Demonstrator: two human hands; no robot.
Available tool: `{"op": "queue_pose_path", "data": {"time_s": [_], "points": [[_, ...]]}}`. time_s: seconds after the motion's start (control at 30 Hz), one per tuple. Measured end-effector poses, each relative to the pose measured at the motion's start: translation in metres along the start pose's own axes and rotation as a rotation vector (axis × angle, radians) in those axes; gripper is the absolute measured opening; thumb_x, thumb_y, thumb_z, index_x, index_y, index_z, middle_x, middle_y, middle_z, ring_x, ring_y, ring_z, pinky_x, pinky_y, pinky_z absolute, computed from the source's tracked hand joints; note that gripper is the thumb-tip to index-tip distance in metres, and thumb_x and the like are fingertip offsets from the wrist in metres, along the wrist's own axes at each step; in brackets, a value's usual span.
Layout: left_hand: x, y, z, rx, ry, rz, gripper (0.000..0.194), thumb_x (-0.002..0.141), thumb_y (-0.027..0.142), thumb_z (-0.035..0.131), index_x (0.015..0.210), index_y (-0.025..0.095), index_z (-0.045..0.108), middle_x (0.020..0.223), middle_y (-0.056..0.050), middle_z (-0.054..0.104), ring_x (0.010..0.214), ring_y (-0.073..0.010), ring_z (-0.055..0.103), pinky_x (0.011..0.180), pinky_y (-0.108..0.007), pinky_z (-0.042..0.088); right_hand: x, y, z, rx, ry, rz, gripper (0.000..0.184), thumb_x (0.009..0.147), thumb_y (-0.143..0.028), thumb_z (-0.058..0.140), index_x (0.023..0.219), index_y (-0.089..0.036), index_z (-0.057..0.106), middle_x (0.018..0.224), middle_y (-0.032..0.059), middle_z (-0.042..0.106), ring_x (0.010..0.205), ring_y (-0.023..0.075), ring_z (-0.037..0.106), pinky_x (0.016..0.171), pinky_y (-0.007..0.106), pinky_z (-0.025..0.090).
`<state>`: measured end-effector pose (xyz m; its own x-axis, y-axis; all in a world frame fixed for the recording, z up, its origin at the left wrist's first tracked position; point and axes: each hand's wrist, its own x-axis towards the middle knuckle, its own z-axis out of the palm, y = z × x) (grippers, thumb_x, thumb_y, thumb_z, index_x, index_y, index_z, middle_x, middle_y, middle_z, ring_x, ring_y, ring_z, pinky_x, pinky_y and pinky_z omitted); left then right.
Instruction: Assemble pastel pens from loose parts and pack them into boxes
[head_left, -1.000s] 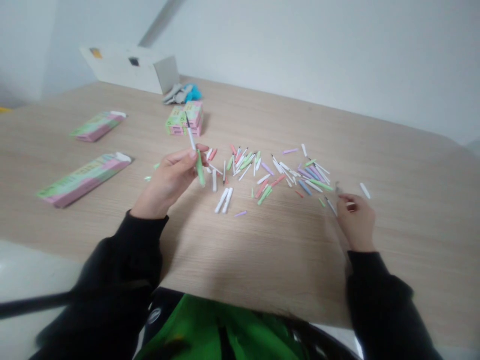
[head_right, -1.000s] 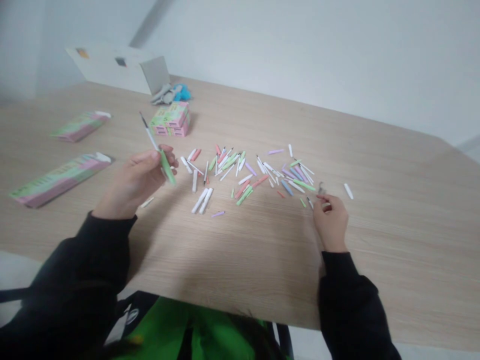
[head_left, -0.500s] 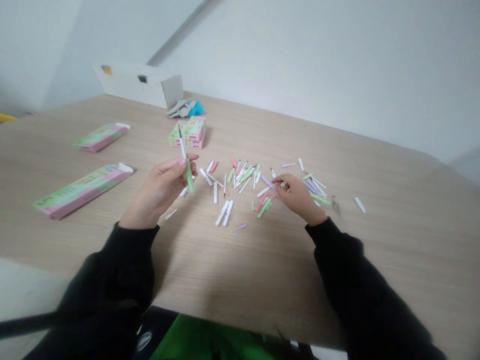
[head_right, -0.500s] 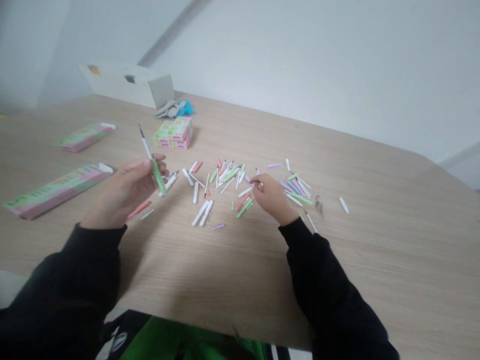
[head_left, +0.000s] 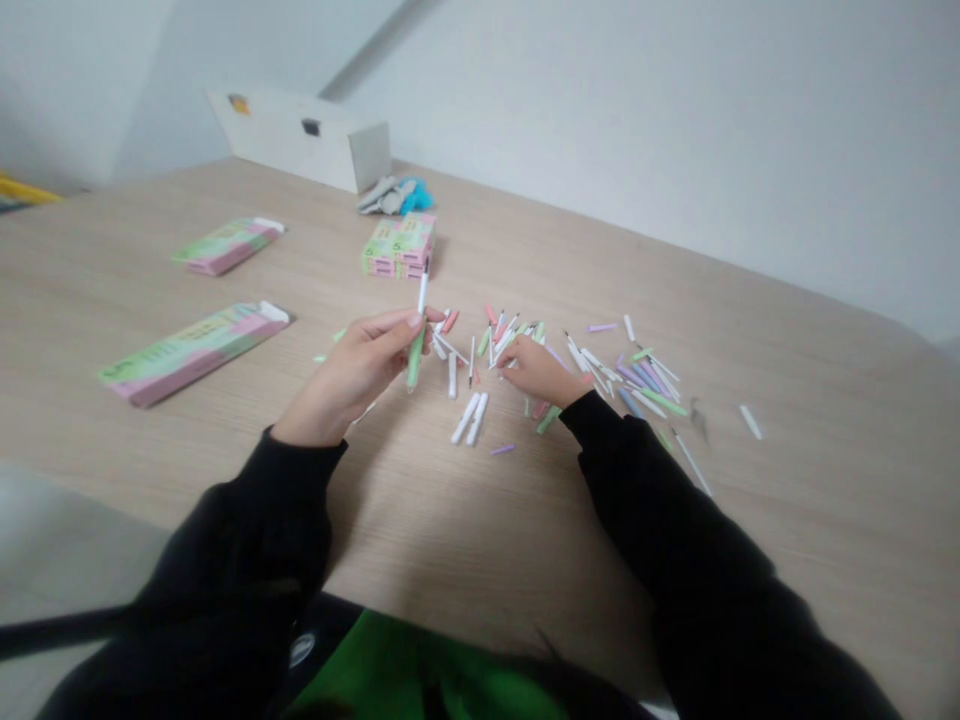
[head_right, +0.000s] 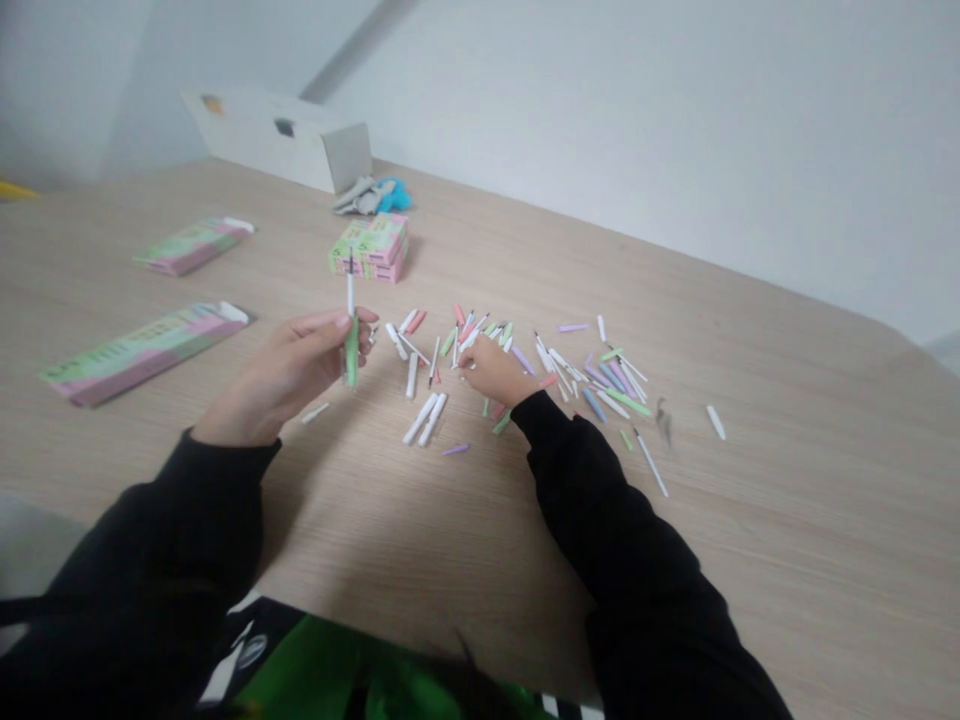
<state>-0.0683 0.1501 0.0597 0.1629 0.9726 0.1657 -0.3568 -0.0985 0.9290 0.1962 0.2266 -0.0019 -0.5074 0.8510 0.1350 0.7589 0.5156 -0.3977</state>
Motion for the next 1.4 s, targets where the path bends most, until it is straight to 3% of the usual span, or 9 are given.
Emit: {"op": "queue_pose_path", "data": {"time_s": [0.27, 0.4, 0.5, 0.7, 0.9, 1.03, 1.23, 1.4], "points": [[-0.001, -0.002, 0.003, 0.044, -0.014, -0.018, 0.026, 0.074, 0.044, 0.086, 0.082, 0.019, 0.081, 0.067, -0.001, 0.062, 0.070, -0.0152, 0.056, 0.073, -0.031, 0.048, 0.000, -0.005, 0.000, -0.007, -0.045, 0.036, 0.012, 0.083, -0.008, 0.063, 0.079, -0.015, 0.073, 0.097, 0.0098, 0.067, 0.092, 0.0211, 0.062, 0.091, 0.033, 0.047], [0.002, -0.006, 0.000, 0.085, -0.036, -0.035, 0.027, 0.075, 0.043, 0.084, 0.083, 0.018, 0.080, 0.068, -0.001, 0.062, 0.068, -0.0148, 0.054, 0.070, -0.030, 0.045, -0.004, -0.018, -0.014, 0.018, 0.020, 0.066, 0.017, 0.085, -0.006, 0.058, 0.078, -0.016, 0.070, 0.092, 0.0086, 0.069, 0.089, 0.0205, 0.063, 0.087, 0.033, 0.047], [0.003, -0.010, 0.001, 0.156, -0.118, -0.058, 0.025, 0.079, 0.041, 0.077, 0.078, 0.016, 0.077, 0.069, -0.002, 0.062, 0.065, -0.0142, 0.052, 0.064, -0.028, 0.041, -0.014, -0.035, -0.037, 0.094, 0.104, 0.097, 0.016, 0.089, -0.011, 0.056, 0.086, -0.016, 0.071, 0.084, 0.0053, 0.071, 0.081, 0.0183, 0.064, 0.079, 0.031, 0.048], [-0.005, -0.024, 0.015, 0.380, -0.359, -0.110, 0.027, 0.088, 0.040, 0.063, 0.079, 0.017, 0.073, 0.068, 0.000, 0.058, 0.065, -0.0145, 0.050, 0.063, -0.028, 0.038, -0.048, -0.080, -0.077, 0.582, 0.275, 0.051, 0.012, 0.086, -0.028, 0.067, 0.087, -0.017, 0.072, 0.074, 0.0010, 0.068, 0.066, 0.0141, 0.060, 0.061, 0.028, 0.047], [-0.009, -0.035, 0.026, 0.461, -0.488, -0.170, 0.028, 0.087, 0.042, 0.060, 0.078, 0.017, 0.069, 0.066, 0.001, 0.055, 0.064, -0.0149, 0.048, 0.063, -0.028, 0.038, -0.064, -0.095, -0.079, 0.522, 0.340, -0.057, 0.010, 0.086, -0.026, 0.066, 0.084, -0.018, 0.072, 0.081, 0.0029, 0.069, 0.074, 0.0156, 0.062, 0.067, 0.031, 0.052], [-0.009, -0.036, 0.025, 0.472, -0.475, -0.171, 0.028, 0.087, 0.042, 0.060, 0.076, 0.018, 0.068, 0.067, 0.001, 0.056, 0.065, -0.0154, 0.050, 0.064, -0.029, 0.039, -0.069, -0.091, -0.080, 0.547, 0.332, -0.026, 0.012, 0.087, -0.030, 0.066, 0.087, -0.020, 0.072, 0.086, 0.0041, 0.068, 0.074, 0.0174, 0.062, 0.053, 0.028, 0.050], [-0.007, -0.035, 0.026, 0.477, -0.414, -0.117, 0.025, 0.085, 0.035, 0.058, 0.068, 0.018, 0.066, 0.061, 0.002, 0.054, 0.060, -0.0142, 0.047, 0.065, -0.030, 0.040, -0.075, -0.090, -0.082, 0.472, 0.391, -0.084, 0.009, 0.088, -0.024, 0.065, 0.084, -0.021, 0.072, 0.084, 0.0031, 0.072, 0.078, 0.0171, 0.064, 0.074, 0.034, 0.053], [-0.007, -0.032, 0.026, 0.490, -0.396, -0.122, 0.021, 0.082, 0.031, 0.059, 0.069, 0.019, 0.069, 0.062, 0.001, 0.058, 0.061, -0.0148, 0.050, 0.064, -0.029, 0.041, -0.076, -0.089, -0.079, 0.438, 0.404, -0.071, 0.009, 0.088, -0.024, 0.065, 0.086, -0.021, 0.073, 0.085, 0.0025, 0.073, 0.078, 0.0172, 0.065, 0.077, 0.035, 0.052]]}}
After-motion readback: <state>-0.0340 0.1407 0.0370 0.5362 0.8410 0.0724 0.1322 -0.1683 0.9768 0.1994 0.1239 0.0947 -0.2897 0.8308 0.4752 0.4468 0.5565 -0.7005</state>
